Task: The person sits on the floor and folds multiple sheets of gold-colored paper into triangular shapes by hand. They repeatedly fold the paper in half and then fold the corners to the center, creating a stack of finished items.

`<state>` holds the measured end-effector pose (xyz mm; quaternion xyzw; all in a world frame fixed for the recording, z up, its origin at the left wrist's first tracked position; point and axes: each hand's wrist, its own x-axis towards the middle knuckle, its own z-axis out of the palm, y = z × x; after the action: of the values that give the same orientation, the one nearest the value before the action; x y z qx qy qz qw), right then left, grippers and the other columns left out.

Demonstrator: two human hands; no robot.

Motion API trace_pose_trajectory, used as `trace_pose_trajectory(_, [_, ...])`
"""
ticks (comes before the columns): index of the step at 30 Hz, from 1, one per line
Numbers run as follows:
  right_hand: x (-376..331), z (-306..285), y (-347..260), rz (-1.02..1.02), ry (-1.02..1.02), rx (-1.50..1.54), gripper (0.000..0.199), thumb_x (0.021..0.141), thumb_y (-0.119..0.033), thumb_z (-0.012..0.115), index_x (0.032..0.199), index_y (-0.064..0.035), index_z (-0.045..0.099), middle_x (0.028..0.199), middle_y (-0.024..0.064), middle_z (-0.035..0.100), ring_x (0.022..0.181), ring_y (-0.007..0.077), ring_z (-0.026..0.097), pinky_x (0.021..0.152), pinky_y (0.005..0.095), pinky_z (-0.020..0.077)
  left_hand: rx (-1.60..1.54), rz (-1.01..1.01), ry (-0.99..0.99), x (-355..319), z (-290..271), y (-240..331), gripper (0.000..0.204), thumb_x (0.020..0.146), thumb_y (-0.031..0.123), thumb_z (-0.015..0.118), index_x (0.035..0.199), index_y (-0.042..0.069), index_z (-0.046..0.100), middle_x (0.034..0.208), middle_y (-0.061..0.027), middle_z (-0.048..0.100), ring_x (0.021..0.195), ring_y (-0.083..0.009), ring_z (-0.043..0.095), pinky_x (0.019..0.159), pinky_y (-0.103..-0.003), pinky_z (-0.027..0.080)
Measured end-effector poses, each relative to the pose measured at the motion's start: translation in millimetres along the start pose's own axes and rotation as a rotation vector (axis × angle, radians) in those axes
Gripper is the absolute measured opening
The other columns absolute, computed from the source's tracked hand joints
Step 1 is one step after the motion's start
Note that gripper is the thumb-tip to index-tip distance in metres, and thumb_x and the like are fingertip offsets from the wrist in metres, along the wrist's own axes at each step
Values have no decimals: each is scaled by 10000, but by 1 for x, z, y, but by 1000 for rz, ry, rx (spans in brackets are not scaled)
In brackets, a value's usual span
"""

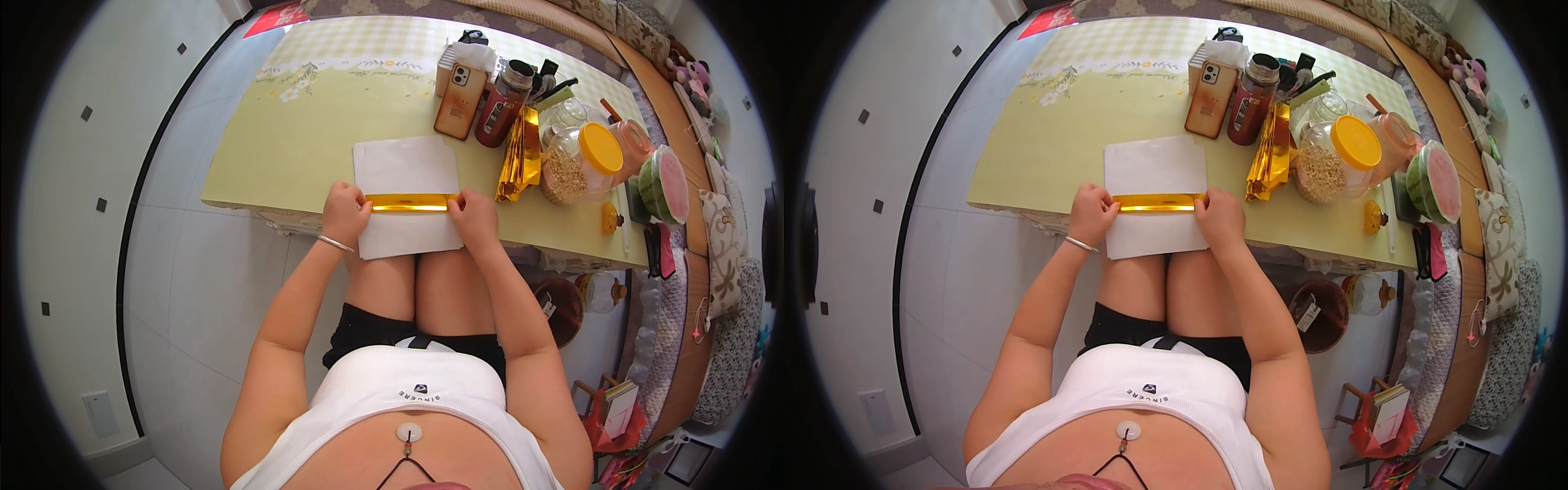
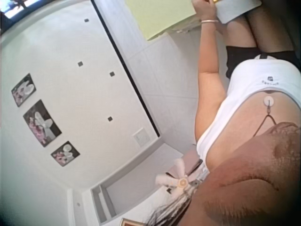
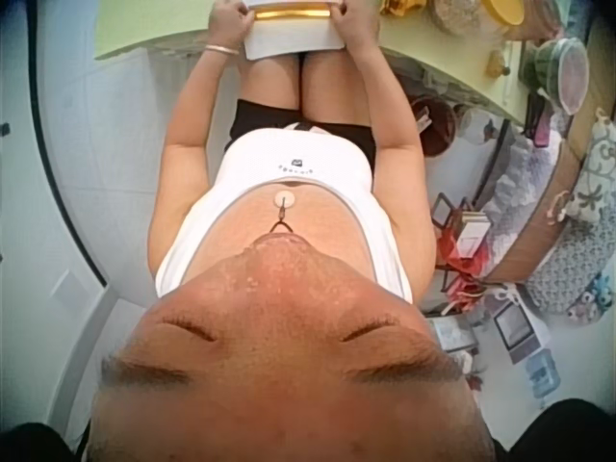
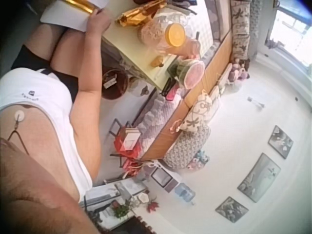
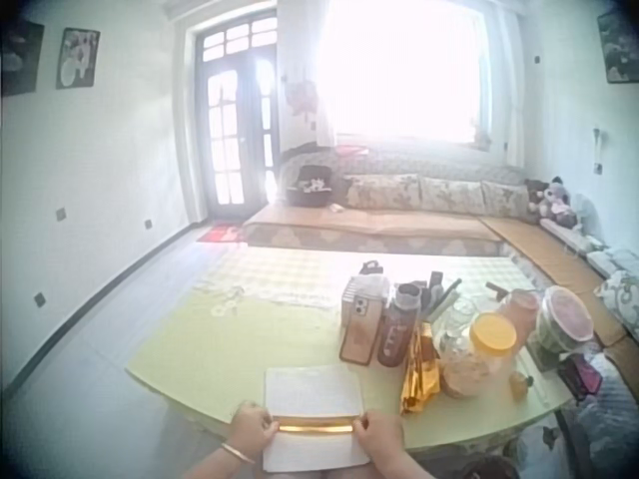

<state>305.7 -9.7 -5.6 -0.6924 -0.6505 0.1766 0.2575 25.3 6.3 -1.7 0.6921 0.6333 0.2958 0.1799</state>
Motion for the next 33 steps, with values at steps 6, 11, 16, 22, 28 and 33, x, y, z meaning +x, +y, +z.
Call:
trace_pose_trajectory(6, [-7,9,-19,-531,363,-317,445,878,-129,628,1308,-26,591,1371,165,596,1197,378,603,1058,483,440,495,917,95,5,-6,20,386,900,157,650,1286,154,646,1449,-39,585,1360,-256,509,1122,-467,359])
trace_pose_trajectory(11, [-38,35,-23,-628,-3,-227,535,967,-262,600,1428,-2,527,1547,150,473,1477,284,387,1230,445,261,614,893,-230,3,-4,3,484,967,154,511,1450,163,550,1546,-13,505,1472,-216,412,1229,-488,252])
trace_pose_trajectory(16, [-32,1,21,-588,9,-270,516,971,-237,614,1415,14,536,1516,163,507,1420,307,465,1199,438,335,576,740,-245,-20,-31,-40,541,949,88,499,1489,83,487,1599,-89,427,1482,-238,395,1213,-486,293])
trace_pose_trajectory(22, [-5,-20,-6,-679,-108,-454,276,823,-56,622,1094,-19,655,1172,135,639,1105,298,615,979,407,526,504,676,-141,-11,-50,-7,361,840,136,651,1182,25,687,1341,-162,637,1371,-338,498,1160,-491,361])
trace_pose_trajectory(28, [3,-22,-3,-725,-38,-526,126,799,-76,639,923,-56,638,913,81,630,941,253,625,812,407,555,357,669,-101,-5,-7,62,234,762,229,746,864,31,673,916,-138,648,967,-313,654,833,-456,528])
trace_pose_trajectory(33, [-17,-38,-36,-655,29,-231,339,757,-118,722,1089,-77,669,1023,97,680,1052,281,632,910,430,519,346,691,31,-8,29,68,102,800,161,694,828,67,663,779,-93,614,672,-288,649,587,-391,532])
